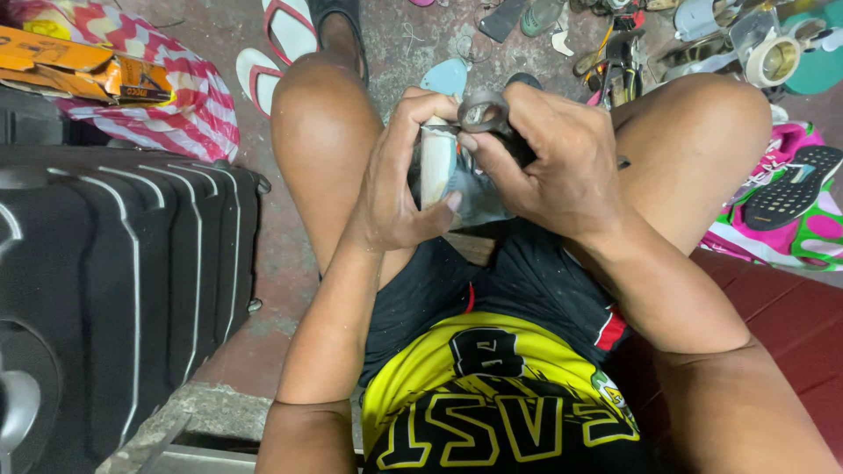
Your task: The person removes the insole from a light blue sneaker, then uses a pair of scissors to scrape and clean the bottom of the insole. The person works while sitting on the floor surrounded by various shoes and tools.
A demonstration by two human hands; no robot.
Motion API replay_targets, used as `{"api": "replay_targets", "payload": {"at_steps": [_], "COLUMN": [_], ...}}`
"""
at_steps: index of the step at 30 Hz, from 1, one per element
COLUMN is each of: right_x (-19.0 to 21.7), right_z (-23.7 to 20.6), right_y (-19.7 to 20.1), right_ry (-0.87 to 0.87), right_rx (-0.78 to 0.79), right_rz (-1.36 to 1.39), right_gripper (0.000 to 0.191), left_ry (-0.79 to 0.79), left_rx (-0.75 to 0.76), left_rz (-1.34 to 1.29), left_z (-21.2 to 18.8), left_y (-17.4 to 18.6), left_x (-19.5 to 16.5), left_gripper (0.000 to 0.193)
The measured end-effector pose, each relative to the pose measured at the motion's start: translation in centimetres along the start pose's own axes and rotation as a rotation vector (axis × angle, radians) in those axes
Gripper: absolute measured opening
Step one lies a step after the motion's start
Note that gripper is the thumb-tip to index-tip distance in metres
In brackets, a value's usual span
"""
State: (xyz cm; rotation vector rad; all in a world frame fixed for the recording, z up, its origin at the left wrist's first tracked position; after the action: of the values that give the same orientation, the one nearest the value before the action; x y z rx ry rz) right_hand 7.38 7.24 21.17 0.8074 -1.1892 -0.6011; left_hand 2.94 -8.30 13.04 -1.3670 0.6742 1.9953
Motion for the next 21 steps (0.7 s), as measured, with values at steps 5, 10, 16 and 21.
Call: {"api": "replay_targets", "payload": {"at_steps": [5, 10, 16, 21], "right_x": [0.0, -0.3, -1.5, -1.5], "right_z": [-0.8, -1.8, -2.3, -2.9], "right_y": [0.4, 0.9, 0.7, 0.1], "right_ry": [-0.005, -0.038, -0.095, -0.091], "right_rx": [0.003, 0.031, 0.023, 0.003], "right_rz": [-0.127, -0.191, -0.187, -0.184], "right_gripper": [0.031, 0.028, 0.031, 0.029], "left_ry": [0.000, 0.029, 0.071, 0.068], "left_rx": [0.006, -0.003, -0.009, -0.020], "left_rz": [0.184, 0.296, 0.350, 0.407], "left_z": [1.1, 1.7, 2.1, 2.6], "left_y": [-0.1, -1.0, -1.1, -1.7], "left_x": [-0.9, -1.2, -0.6, 0.0], "left_gripper": [0.059, 0.065, 0.064, 0.055]}}
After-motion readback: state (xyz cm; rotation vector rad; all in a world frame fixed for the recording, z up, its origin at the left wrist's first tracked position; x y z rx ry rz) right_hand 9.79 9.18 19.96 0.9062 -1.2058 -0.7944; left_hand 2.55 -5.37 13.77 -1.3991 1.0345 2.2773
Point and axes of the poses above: each hand's wrist, its own z-axis towards the middle knuckle, its own y-axis out of the back of the hand, x = y × z, the point moved 6 cm from there along z, towards the middle knuckle, and after that the axes turned 9 degrees about x, right-handed, at the moved point
